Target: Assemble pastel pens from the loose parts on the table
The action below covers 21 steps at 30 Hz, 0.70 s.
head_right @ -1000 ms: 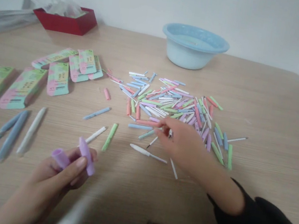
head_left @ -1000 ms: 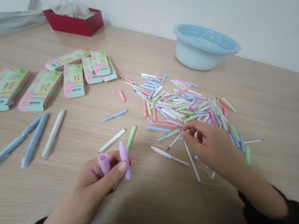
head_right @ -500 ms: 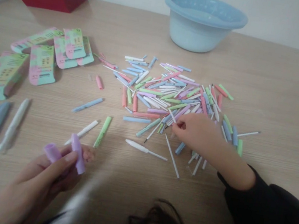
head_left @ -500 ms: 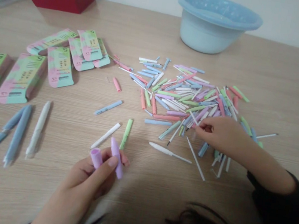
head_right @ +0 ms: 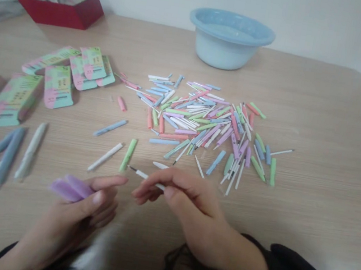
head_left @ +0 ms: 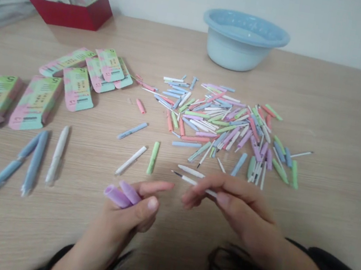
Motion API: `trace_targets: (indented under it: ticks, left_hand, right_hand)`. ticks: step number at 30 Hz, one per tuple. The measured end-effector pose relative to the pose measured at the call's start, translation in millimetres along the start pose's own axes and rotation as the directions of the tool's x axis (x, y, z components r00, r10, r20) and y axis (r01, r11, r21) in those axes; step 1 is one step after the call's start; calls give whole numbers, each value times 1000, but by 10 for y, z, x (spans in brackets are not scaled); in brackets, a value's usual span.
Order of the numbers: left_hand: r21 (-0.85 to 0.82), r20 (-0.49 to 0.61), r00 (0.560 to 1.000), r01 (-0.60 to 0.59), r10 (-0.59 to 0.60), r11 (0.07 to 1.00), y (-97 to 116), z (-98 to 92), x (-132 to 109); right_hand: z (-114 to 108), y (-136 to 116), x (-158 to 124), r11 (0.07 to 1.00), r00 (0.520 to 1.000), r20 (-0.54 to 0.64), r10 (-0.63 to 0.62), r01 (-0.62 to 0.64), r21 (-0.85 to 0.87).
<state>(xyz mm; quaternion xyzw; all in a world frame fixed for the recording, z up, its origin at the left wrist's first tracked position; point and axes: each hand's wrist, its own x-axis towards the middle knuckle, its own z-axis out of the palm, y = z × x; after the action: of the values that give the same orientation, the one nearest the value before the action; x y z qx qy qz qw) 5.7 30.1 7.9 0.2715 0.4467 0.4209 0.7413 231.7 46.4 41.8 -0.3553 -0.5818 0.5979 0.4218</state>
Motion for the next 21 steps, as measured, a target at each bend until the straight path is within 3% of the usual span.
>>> trace_targets:
  ticks: [4,8,11,13,15,17,19,21]
  left_hand:
    - [-36,18,999,-28,29,999,-32,44,15]
    - [17,76,996,-38,36,999,-32,81,15]
    - [58,55,998,-23,20,998,-21,99,-2]
    - [68,-24,1000,-8,10,998,-5,78,-17]
    - [60,-103,994,-16,23,998,15,17,-32]
    - [50,-150,988,-34,41,998,34,-70,-45]
    - [44,-139,990,-26,32,999,53,-143,-53]
    - [14,-118,993,22,-21,1000,69,-164,-54]
  right_hand:
    - [273,198,22,964,998,-42,41,-28,266]
    - [570,345,35,930,993,16,116,-114,349]
    - [723,421,32,939,988,64,141,-154,308]
    - [691,399,31,979,986,85,141,-151,138]
    - [508,312,16,980,995,35,94,-86,-177]
    - [173,196,-34,859,995,-102,14,-64,-508]
    - [-274,104,-135,712,965,-259,-49,-148,-687]
    - [-757,72,-283,559,895,-423,-142,-280,-780]
